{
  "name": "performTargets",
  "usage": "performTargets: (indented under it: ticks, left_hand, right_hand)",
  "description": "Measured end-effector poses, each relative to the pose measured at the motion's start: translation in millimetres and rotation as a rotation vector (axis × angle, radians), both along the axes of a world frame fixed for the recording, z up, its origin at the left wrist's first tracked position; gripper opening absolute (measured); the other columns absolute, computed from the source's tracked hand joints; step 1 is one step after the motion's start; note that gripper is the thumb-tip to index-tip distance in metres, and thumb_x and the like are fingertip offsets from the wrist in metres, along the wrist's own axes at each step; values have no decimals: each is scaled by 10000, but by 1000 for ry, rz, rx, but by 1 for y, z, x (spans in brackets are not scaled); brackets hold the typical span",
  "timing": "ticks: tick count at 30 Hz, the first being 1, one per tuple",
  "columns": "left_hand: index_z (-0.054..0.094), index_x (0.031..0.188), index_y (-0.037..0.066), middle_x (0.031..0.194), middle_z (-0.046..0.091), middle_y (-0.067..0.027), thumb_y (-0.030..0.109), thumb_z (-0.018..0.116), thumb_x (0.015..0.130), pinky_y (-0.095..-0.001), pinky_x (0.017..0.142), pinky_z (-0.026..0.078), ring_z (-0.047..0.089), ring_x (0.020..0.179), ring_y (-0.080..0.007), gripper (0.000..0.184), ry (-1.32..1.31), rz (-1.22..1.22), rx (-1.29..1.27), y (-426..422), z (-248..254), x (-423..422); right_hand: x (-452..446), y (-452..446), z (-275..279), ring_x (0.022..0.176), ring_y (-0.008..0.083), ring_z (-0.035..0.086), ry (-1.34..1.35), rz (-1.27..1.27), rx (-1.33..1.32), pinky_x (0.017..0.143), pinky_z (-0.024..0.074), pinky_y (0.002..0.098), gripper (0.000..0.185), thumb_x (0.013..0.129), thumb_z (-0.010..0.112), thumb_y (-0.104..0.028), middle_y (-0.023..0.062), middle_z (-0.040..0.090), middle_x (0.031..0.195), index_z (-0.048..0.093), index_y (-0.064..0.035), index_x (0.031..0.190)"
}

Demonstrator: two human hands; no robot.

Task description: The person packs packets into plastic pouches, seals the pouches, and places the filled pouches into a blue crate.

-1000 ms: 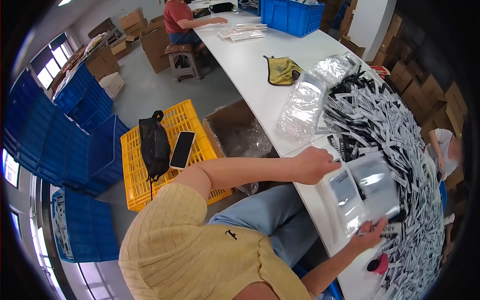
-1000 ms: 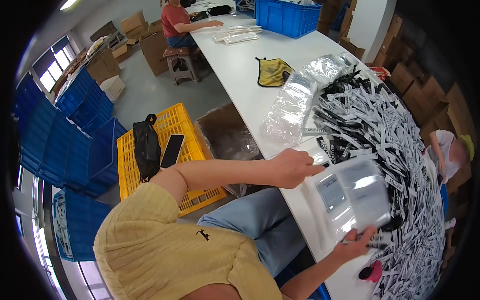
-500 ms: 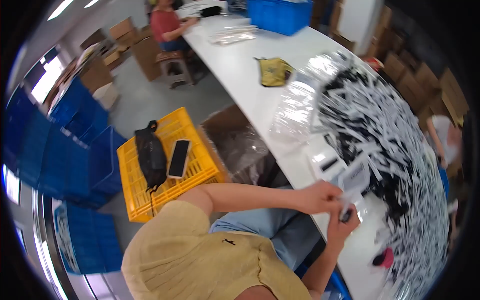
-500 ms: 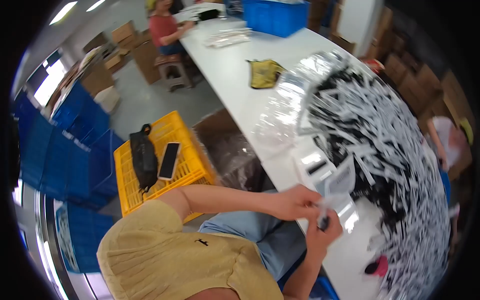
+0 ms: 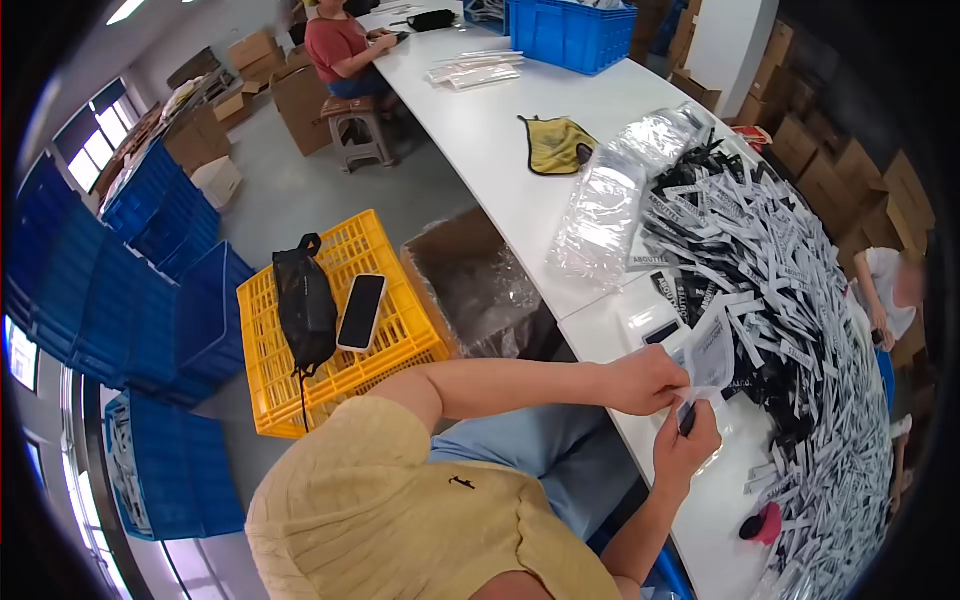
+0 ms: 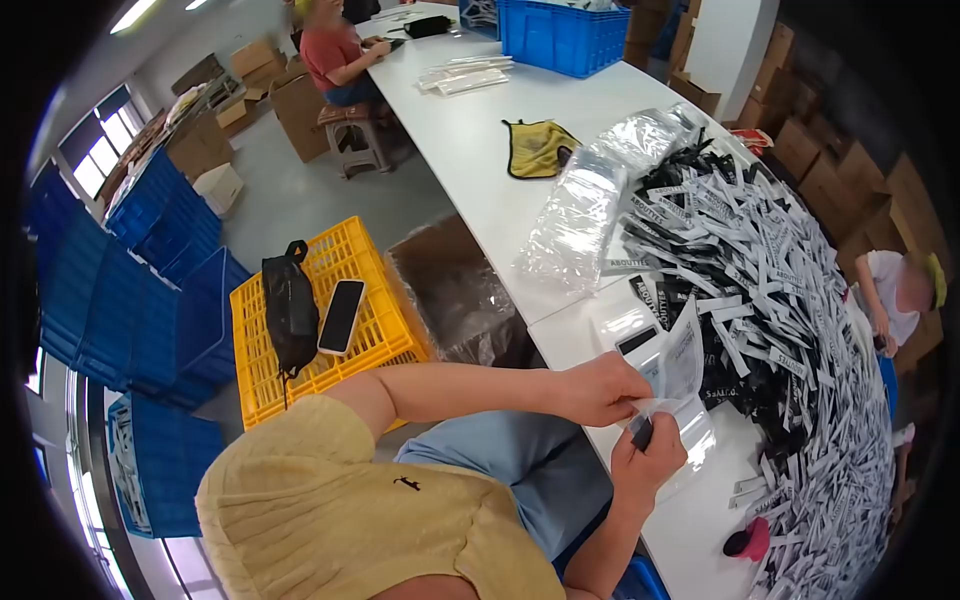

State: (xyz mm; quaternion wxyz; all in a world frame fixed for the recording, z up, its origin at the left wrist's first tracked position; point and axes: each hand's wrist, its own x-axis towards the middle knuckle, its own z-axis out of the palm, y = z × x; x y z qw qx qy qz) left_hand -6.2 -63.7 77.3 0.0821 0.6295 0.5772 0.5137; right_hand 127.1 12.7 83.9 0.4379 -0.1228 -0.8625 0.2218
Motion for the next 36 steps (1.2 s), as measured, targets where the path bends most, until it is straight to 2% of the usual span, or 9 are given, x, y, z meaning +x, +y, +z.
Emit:
performTargets:
  ticks: [6,9,10,14,17,21,28,32,36]
  left_hand:
    - [610,819,18,724,607,-121,33,631,628,-332,558,460,584,629,-250,193,-22,25,-2,-1,-3,-7]
    - [596,922,53,812,623,-69,87,687,666,-282,653,477,591,707,-169,274,-382,-111,-174,-34,57,-23]
    - [580,947,58,843,612,-55,121,709,679,-270,714,465,579,758,-155,304,-293,-18,25,-43,63,-35]
    - [520,1005,52,837,576,-54,58,541,843,-280,780,431,553,798,-167,163,-49,953,934,-116,116,-59]
    - [412,1177,15,911,565,-94,94,587,827,-330,758,451,570,809,-229,400,131,483,1487,-138,150,-30]
    - [449,1221,-28,1040,528,-162,363,664,781,-389,806,445,530,962,-349,627,285,162,331,-106,119,11]
    - [588,1121,6,959,627,-129,39,598,809,-296,768,469,609,879,-196,314,-474,-265,-101,-45,60,0]
    - [602,1078,28,920,635,-135,-37,563,758,-293,708,489,626,814,-234,329,-183,-93,-22,-28,54,3]
    - [625,944,20,849,634,-136,-71,569,683,-317,654,507,622,747,-278,282,33,69,28,-7,33,-3]
  right_hand:
    - [3,-3,9,430,260,412,-8,33,18,439,323,339,179,811,584,-88,144,453,544,491,26,708]
    - [11,-6,11,495,335,500,138,-109,182,446,376,368,77,752,561,-55,140,485,586,498,-15,739]
    - [2,-2,5,473,277,513,529,-139,321,446,389,345,57,759,572,-36,121,522,595,521,-10,762]
    - [20,9,4,500,200,526,373,-198,1,480,416,301,66,755,578,-25,109,557,604,554,13,708]
    - [11,1,17,523,198,545,327,-255,-31,498,428,293,81,752,587,-32,113,570,612,570,10,685]
    - [-7,6,-3,609,303,595,413,-164,434,575,482,332,153,721,647,-109,129,627,791,593,-29,840]
    - [-9,-11,4,543,116,508,282,172,-65,488,382,261,104,845,545,-75,60,566,664,547,16,795]
    - [-13,-4,-2,478,114,446,259,166,-392,428,326,284,155,821,568,-97,105,517,567,537,23,729]
    - [-16,1,4,472,212,489,73,25,-247,438,361,298,131,768,611,-76,114,492,567,518,4,722]
